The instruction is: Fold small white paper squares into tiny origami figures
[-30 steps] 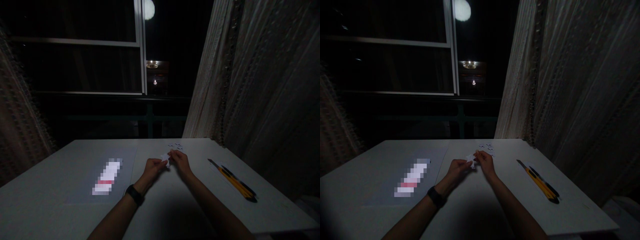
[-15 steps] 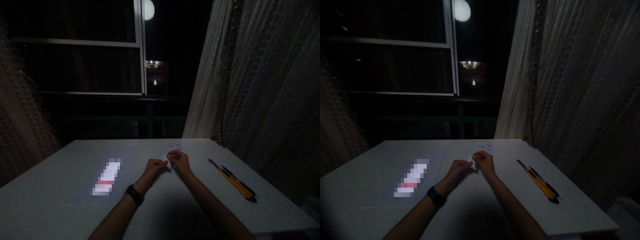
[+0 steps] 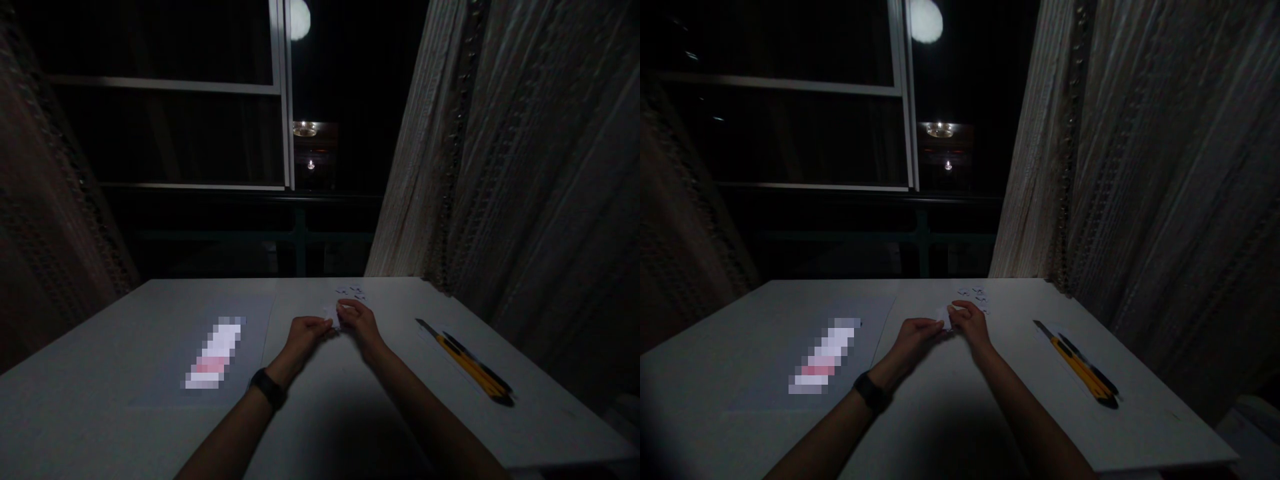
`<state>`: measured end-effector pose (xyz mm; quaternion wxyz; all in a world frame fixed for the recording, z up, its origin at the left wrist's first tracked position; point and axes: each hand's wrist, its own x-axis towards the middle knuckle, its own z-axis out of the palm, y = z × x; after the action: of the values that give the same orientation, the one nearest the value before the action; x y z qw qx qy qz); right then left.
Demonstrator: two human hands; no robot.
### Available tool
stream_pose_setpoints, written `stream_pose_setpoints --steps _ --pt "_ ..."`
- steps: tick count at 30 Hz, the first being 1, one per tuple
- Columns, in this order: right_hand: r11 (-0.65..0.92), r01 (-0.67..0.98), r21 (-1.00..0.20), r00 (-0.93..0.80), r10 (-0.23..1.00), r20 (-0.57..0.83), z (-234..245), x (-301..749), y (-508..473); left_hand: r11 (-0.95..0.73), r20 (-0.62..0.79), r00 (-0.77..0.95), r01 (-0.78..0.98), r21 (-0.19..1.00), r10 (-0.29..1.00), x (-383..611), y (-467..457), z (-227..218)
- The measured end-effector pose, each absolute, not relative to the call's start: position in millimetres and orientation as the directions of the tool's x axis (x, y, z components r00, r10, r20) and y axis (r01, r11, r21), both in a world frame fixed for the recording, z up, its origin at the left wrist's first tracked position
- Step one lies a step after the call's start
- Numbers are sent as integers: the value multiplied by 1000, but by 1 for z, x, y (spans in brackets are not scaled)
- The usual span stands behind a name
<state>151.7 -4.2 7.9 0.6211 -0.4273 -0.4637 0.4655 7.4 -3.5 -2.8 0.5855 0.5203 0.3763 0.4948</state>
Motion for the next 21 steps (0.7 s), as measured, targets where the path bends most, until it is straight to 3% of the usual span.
stream_pose_setpoints --steps 5,15,21 --pt "68 -191 -979 42 997 61 5 150 -4 -41 80 183 -210 977 980 6 -2 -1" --pt "282 -38 -959 100 956 277 1 148 -4 -49 104 205 -257 965 973 3 -1 1" --pt "211 -82 -974 136 971 199 -6 149 1 -79 107 102 -248 966 989 2 2 1"
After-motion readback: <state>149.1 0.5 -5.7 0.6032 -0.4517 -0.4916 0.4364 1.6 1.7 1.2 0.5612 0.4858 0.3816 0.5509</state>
